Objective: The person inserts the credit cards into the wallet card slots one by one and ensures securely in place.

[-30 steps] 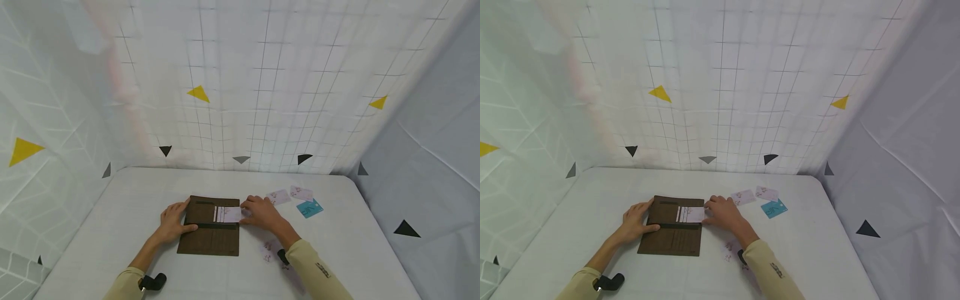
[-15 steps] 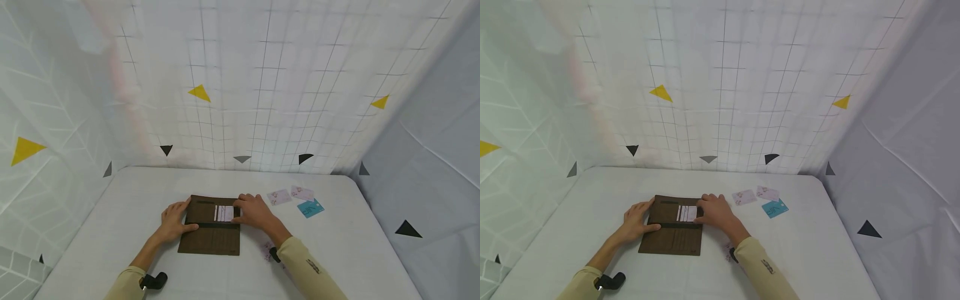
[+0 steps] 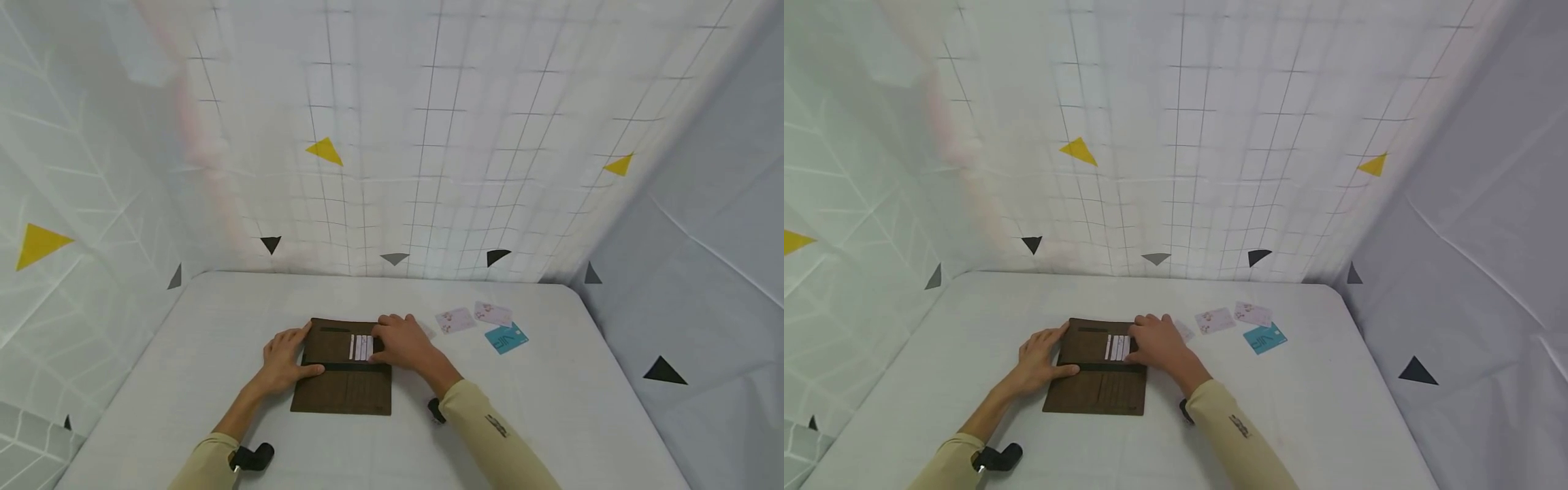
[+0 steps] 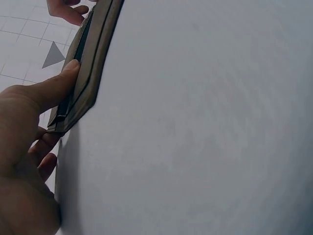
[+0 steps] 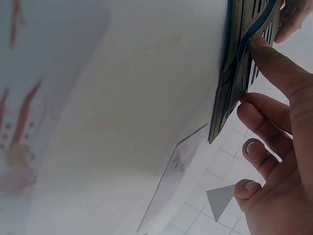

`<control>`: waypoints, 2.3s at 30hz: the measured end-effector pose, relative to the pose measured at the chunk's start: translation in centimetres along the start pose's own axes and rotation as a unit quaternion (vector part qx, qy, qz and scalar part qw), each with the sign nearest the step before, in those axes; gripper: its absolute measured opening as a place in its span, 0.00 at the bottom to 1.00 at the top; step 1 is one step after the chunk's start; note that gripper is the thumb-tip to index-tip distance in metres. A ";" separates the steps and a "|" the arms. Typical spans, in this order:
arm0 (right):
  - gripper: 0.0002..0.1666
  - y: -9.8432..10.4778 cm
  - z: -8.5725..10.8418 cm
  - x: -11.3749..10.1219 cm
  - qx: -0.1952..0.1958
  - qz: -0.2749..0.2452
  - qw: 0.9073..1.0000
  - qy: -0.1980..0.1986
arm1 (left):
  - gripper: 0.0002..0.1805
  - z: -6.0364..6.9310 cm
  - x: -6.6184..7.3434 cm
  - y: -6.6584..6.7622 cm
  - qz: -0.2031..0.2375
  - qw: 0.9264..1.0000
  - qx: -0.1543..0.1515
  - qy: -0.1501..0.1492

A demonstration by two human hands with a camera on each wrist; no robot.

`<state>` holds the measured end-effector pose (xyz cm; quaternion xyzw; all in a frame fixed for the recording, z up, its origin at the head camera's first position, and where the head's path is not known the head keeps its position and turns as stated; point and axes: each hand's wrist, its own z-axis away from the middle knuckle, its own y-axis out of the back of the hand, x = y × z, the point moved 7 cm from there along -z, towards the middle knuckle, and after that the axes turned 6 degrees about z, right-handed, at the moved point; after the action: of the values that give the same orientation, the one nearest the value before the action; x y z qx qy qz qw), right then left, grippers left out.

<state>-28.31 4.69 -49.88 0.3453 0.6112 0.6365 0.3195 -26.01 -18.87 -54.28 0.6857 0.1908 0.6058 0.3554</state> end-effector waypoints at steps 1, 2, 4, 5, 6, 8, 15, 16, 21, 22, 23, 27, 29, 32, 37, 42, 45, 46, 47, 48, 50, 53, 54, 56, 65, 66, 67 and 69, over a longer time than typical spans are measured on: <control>0.34 -0.1 -0.1 -0.1 -0.001 0.002 1.000 0.000 | 0.59 0.0 0.0 0.0 -0.001 1.000 -0.002 0.001; 0.34 -0.1 -0.2 -0.1 -0.002 0.001 1.000 0.001 | 0.59 0.0 0.0 0.0 -0.002 1.000 -0.003 0.002; 0.34 -0.2 -0.3 -0.2 -0.004 0.006 1.000 0.003 | 0.59 0.0 0.1 0.0 -0.005 1.000 -0.005 0.004; 0.34 -0.2 -0.4 -0.3 -0.004 0.007 1.000 0.004 | 0.59 0.0 0.1 0.0 -0.006 1.000 -0.005 0.005; 0.33 -0.2 -0.5 -0.4 -0.004 0.009 1.000 0.006 | 0.59 0.0 0.1 0.0 -0.007 1.000 -0.005 0.005; 0.32 -0.1 -0.5 -0.6 -0.005 0.011 1.000 0.009 | 0.59 0.0 0.1 0.0 -0.009 1.000 -0.004 0.005; 0.29 0.1 -0.6 -1.1 -0.018 0.005 1.000 0.002 | 0.59 0.1 0.2 0.1 -0.004 1.000 -0.007 0.007; 0.29 0.0 -0.6 -1.1 -0.018 0.004 1.000 0.002 | 0.59 0.1 0.2 0.1 -0.004 1.000 -0.007 0.007; 0.29 0.0 -0.6 -1.2 -0.007 0.002 1.000 0.006 | 0.59 0.2 0.2 0.1 -0.008 1.000 -0.002 0.003; 0.29 0.0 -0.5 -1.1 -0.006 -0.001 1.000 0.006 | 0.59 0.2 0.3 0.2 -0.006 1.000 -0.001 0.002; 0.29 0.0 -0.4 -1.0 -0.007 -0.006 1.000 0.004 | 0.59 0.1 0.4 0.1 -0.004 1.000 -0.002 -0.001; 0.31 -0.1 0.1 -0.1 -0.021 -0.036 0.999 -0.006 | 0.59 -0.1 0.7 0.1 -0.001 1.000 -0.003 -0.005; 0.32 -0.2 0.3 0.2 -0.027 -0.050 0.998 -0.008 | 0.59 -0.3 0.8 0.0 0.000 1.000 -0.003 -0.008; 0.32 -0.3 0.4 0.3 -0.025 -0.058 0.998 -0.001 | 0.59 -0.3 0.7 0.0 -0.004 1.000 -0.002 -0.008; 0.32 -0.9 -0.1 0.0 -0.018 -0.044 0.999 0.009 | 0.59 -0.1 0.3 -0.1 -0.008 1.000 0.000 -0.011; 0.31 -1.1 -0.4 -0.5 -0.017 -0.033 0.999 0.009 | 0.59 0.0 -0.1 0.0 -0.004 1.000 0.004 -0.012; 0.31 -1.2 -0.4 -0.6 -0.015 -0.030 0.999 0.007 | 0.59 0.1 -0.2 -0.1 0.001 1.000 0.002 -0.010; 0.31 -1.2 -0.4 -0.6 -0.013 -0.030 0.999 0.007 | 0.59 0.1 -0.2 -0.1 0.001 1.000 0.002 -0.009; 0.30 -1.2 -0.4 -0.6 -0.012 -0.029 0.999 0.008 | 0.59 0.1 -0.2 -0.1 0.002 1.000 0.001 -0.008; 0.30 -1.1 -0.3 -0.6 -0.011 -0.031 0.999 0.008 | 0.59 0.1 -0.2 -0.1 0.001 1.000 0.000 -0.007; 0.30 -1.1 -0.2 -0.6 -0.011 -0.035 0.999 0.008 | 0.59 0.1 -0.2 -0.1 0.002 1.000 -0.001 -0.005; 0.31 -1.2 0.0 -0.4 -0.015 -0.048 0.999 0.005 | 0.60 0.2 -0.1 -0.1 0.003 1.000 -0.003 -0.005; 0.31 -1.2 0.0 -0.4 -0.016 -0.052 0.999 0.004 | 0.60 0.2 0.0 -0.1 0.002 1.000 -0.004 -0.006; 0.31 -1.2 0.2 -0.2 -0.016 -0.063 0.998 0.002 | 0.60 0.2 0.0 -0.1 0.002 1.000 -0.004 -0.005; 0.28 -1.2 0.9 1.2 -0.008 -0.091 0.996 0.002 | 0.61 -0.1 -0.3 -0.1 -0.008 1.000 -0.011 -0.007; 0.28 -1.2 1.0 1.5 -0.007 -0.095 0.995 0.003 | 0.61 -0.1 -0.3 -0.1 -0.007 1.000 -0.011 -0.007; 0.27 -1.2 1.2 1.7 -0.007 -0.097 0.995 0.003 | 0.60 -0.1 -0.2 -0.1 -0.007 1.000 -0.010 -0.008; 0.26 -1.0 1.6 2.4 -0.008 -0.106 0.994 0.000 | 0.60 -0.1 -0.1 0.0 -0.006 1.000 -0.009 -0.011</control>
<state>-28.33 7.60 -50.76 0.2756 0.6396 0.6038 0.3879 -26.11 -18.95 -54.38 0.6876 0.1859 0.5980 0.3674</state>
